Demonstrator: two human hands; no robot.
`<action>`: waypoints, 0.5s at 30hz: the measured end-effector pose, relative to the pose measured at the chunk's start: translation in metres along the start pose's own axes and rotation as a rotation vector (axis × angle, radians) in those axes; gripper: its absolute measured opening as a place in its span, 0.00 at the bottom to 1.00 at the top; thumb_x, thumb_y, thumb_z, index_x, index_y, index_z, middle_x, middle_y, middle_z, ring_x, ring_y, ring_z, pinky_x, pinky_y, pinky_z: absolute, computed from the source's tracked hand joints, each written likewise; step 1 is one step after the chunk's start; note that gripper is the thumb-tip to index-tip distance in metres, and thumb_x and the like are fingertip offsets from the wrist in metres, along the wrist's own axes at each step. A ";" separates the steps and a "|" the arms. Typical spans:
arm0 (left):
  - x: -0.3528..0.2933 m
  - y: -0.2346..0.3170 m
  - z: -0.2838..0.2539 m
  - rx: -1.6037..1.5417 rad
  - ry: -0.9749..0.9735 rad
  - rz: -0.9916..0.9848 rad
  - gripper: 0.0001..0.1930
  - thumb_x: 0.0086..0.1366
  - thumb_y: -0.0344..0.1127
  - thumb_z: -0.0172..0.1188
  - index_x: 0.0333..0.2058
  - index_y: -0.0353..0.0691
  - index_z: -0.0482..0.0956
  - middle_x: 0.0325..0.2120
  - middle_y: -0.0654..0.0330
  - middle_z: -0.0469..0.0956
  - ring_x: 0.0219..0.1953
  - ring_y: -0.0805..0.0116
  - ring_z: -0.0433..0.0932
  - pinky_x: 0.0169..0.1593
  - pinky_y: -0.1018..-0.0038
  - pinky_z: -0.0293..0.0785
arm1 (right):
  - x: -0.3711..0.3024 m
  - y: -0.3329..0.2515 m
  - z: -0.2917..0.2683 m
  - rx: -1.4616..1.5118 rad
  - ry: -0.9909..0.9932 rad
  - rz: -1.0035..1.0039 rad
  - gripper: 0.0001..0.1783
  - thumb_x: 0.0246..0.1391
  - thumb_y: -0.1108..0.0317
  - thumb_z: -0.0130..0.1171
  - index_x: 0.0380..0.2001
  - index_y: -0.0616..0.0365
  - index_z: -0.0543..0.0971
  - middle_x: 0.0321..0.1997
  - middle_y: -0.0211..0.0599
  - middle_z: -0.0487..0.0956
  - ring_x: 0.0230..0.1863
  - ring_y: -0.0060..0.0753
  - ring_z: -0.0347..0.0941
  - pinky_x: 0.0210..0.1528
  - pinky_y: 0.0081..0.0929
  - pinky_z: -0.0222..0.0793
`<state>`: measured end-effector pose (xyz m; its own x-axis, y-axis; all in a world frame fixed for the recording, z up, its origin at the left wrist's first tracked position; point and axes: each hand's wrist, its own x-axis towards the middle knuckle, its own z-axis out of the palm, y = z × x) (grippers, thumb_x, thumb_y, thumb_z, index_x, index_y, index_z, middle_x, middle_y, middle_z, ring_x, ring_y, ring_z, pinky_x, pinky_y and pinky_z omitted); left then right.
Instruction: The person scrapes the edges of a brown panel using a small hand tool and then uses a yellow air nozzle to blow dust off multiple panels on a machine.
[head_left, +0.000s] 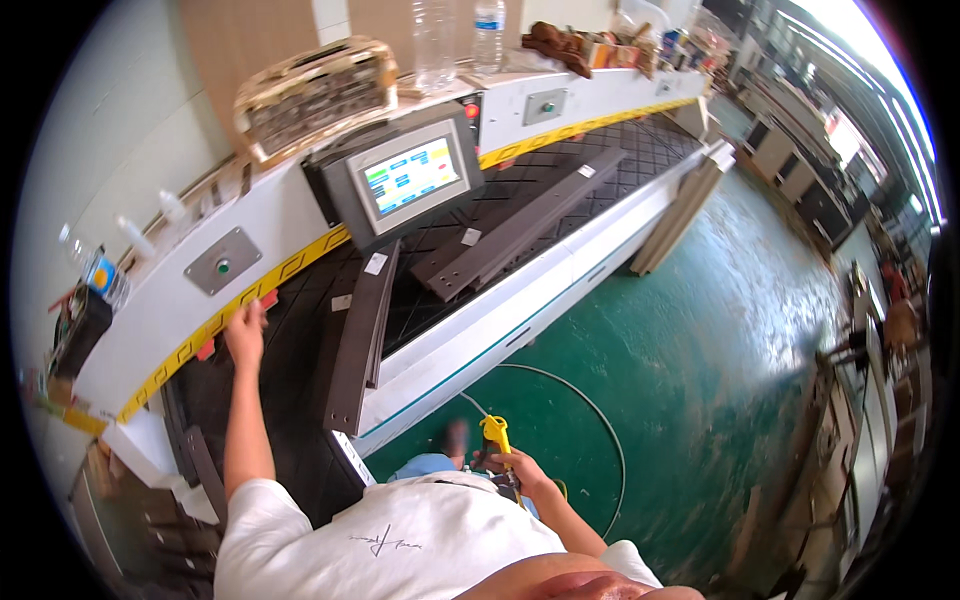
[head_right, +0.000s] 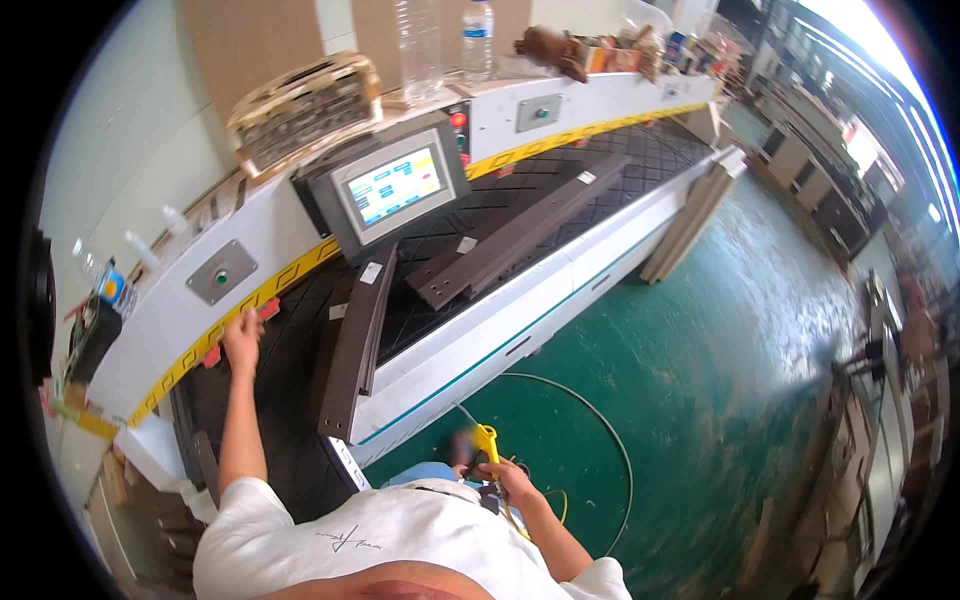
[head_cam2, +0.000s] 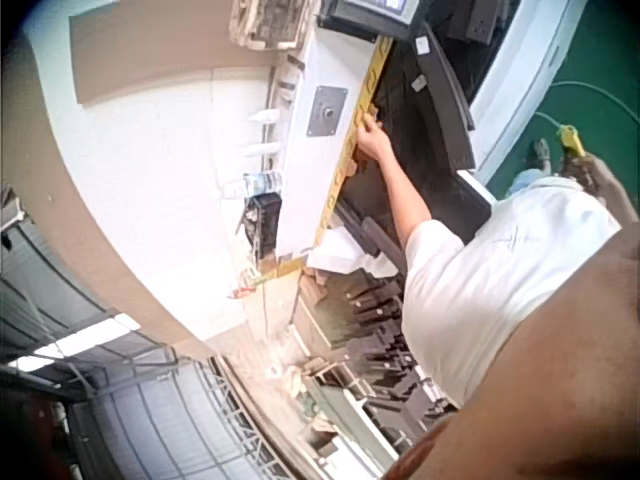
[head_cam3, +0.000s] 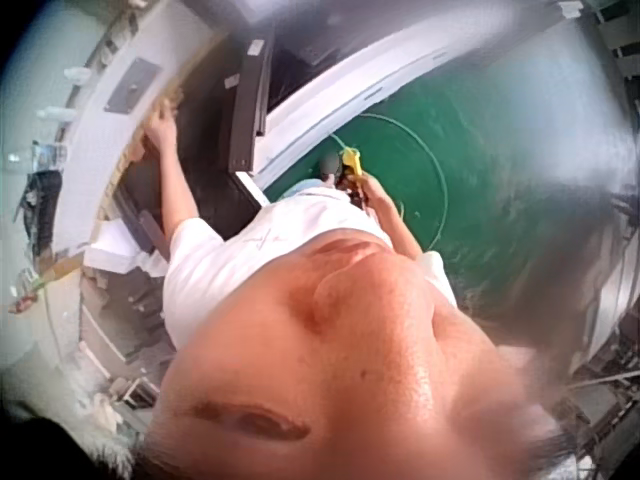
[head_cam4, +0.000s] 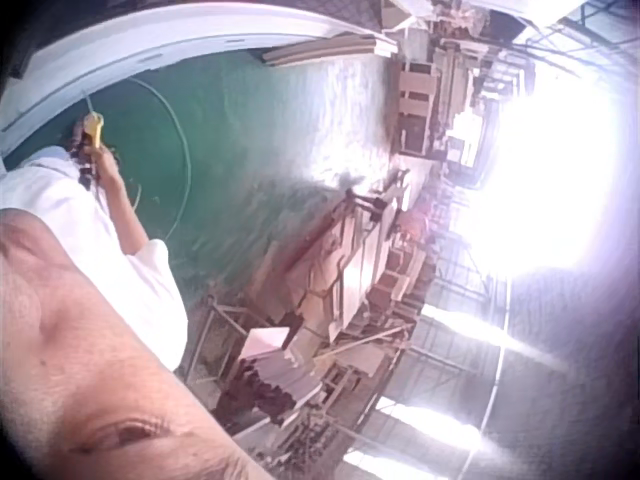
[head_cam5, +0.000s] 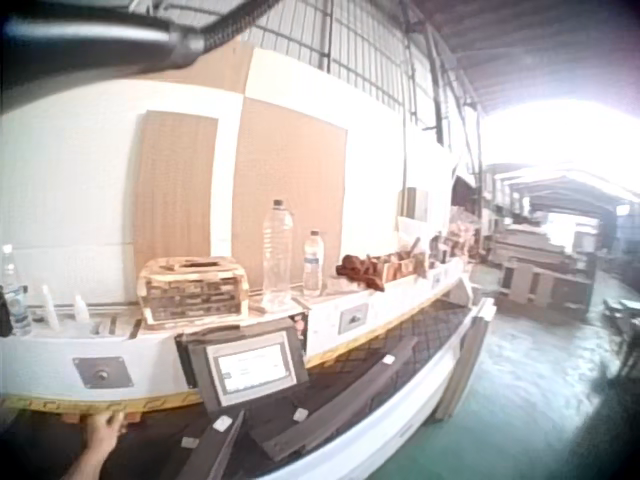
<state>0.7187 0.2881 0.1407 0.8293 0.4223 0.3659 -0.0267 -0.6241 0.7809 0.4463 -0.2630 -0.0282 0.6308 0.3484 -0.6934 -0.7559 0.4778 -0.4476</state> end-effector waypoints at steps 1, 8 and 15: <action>-0.021 0.012 0.012 0.126 -0.152 -0.072 0.19 0.76 0.47 0.62 0.36 0.34 0.85 0.25 0.56 0.84 0.28 0.67 0.82 0.37 0.66 0.75 | -0.003 0.000 -0.003 0.020 0.003 -0.024 0.29 0.70 0.74 0.49 0.73 0.59 0.64 0.66 0.47 0.79 0.65 0.45 0.80 0.61 0.37 0.81; -0.140 -0.014 0.114 0.341 -0.450 -0.090 0.46 0.65 0.58 0.70 0.70 0.31 0.66 0.66 0.35 0.72 0.67 0.39 0.73 0.69 0.55 0.70 | -0.009 0.014 0.008 0.202 -0.023 -0.057 0.20 0.68 0.67 0.63 0.60 0.55 0.74 0.52 0.37 0.85 0.52 0.31 0.86 0.41 0.28 0.84; -0.149 0.027 0.151 0.583 -0.392 0.019 0.55 0.56 0.54 0.75 0.76 0.41 0.55 0.67 0.42 0.67 0.67 0.39 0.70 0.66 0.49 0.71 | -0.007 0.015 -0.006 0.157 -0.030 -0.076 0.24 0.70 0.68 0.59 0.66 0.58 0.70 0.59 0.41 0.83 0.57 0.37 0.83 0.56 0.33 0.80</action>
<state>0.6791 0.1093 0.0307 0.9746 0.2086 0.0817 0.1699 -0.9259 0.3373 0.4294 -0.2628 -0.0339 0.6919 0.3293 -0.6425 -0.6706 0.6227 -0.4030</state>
